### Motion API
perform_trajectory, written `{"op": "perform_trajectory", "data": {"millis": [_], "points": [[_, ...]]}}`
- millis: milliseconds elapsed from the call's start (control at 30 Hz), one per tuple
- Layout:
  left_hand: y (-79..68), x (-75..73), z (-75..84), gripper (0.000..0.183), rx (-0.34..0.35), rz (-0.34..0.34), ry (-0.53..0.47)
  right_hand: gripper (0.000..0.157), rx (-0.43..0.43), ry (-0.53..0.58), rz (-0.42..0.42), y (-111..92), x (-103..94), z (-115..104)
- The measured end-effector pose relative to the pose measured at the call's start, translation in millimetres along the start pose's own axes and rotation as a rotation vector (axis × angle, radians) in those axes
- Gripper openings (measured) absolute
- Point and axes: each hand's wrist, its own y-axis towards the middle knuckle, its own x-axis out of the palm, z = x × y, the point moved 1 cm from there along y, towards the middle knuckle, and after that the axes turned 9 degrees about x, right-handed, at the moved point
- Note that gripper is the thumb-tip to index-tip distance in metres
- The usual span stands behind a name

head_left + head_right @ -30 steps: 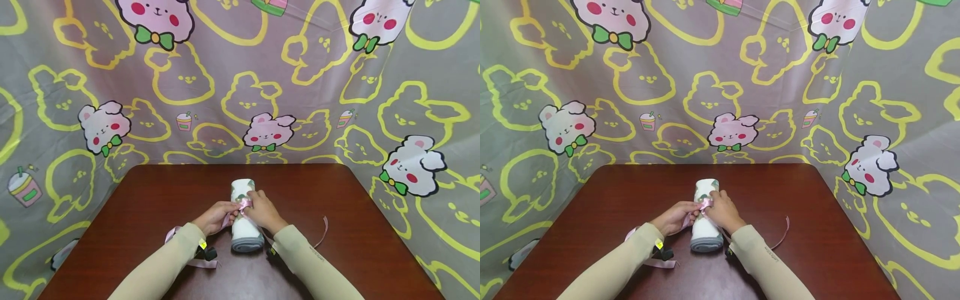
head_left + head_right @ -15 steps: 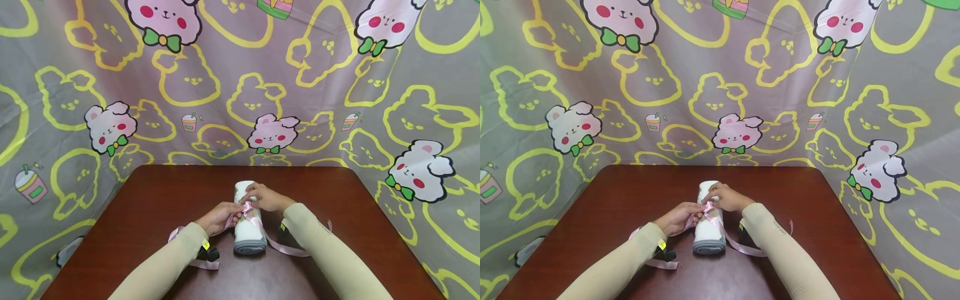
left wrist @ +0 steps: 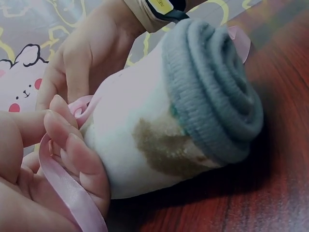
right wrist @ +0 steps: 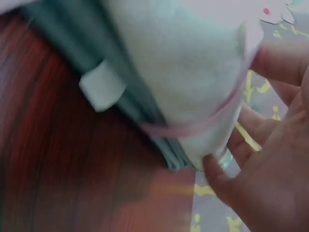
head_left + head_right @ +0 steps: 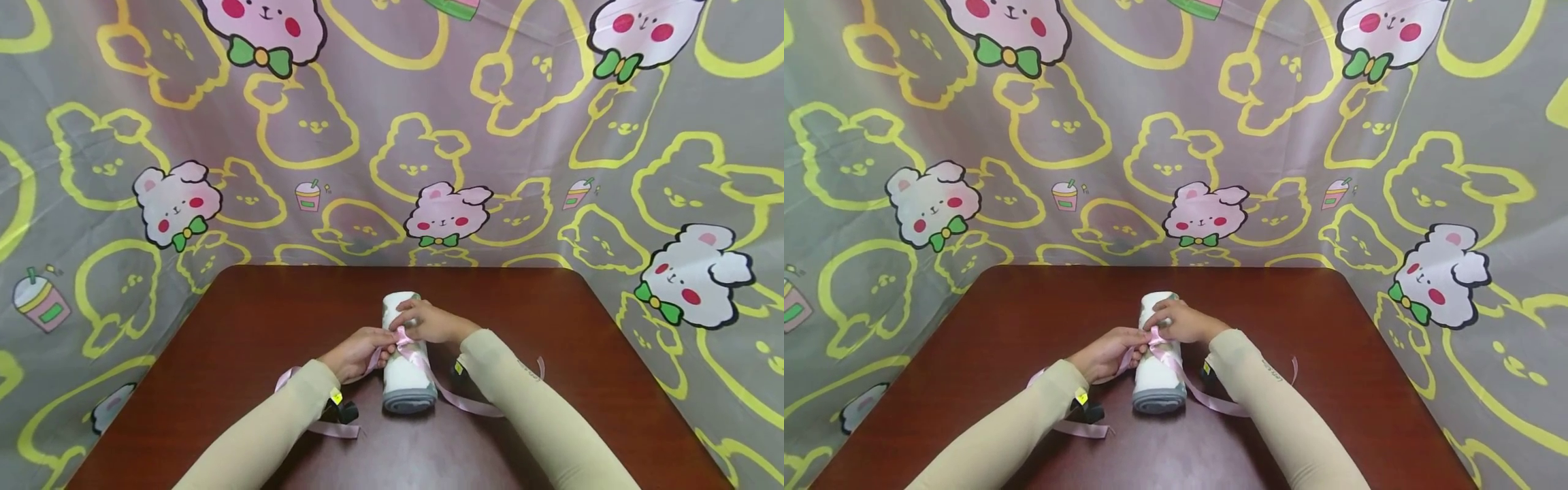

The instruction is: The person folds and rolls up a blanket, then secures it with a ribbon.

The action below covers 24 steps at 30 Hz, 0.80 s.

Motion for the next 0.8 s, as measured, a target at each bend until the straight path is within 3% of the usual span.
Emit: {"op": "perform_trajectory", "data": {"millis": [167,367,467,567,667,800], "points": [[0.4,-0.2,0.9,0.018,-0.001,-0.004,0.003,0.016,0.009,0.053,0.027,1.9,2.4,-0.4],[0.1,0.3,0.3,0.019,-0.001,-0.010,0.017,0.008,-0.044,-0.047,0.242,4.8,8.2,-0.5],[-0.4,0.9,0.8,0.017,0.002,-0.017,0.027,0.009,-0.012,-0.067,0.310,4.3,8.8,1.3],[-0.6,1.1,1.1,0.016,0.000,-0.022,0.032,0.019,0.042,0.031,0.271,3.4,6.8,3.7],[0.0,0.8,1.0,0.016,-0.007,-0.021,0.033,0.032,0.075,0.114,0.152,2.9,3.5,4.0],[1.2,0.3,0.5,0.016,-0.010,-0.027,0.047,0.029,0.071,0.079,0.028,4.3,2.9,3.4]]}}
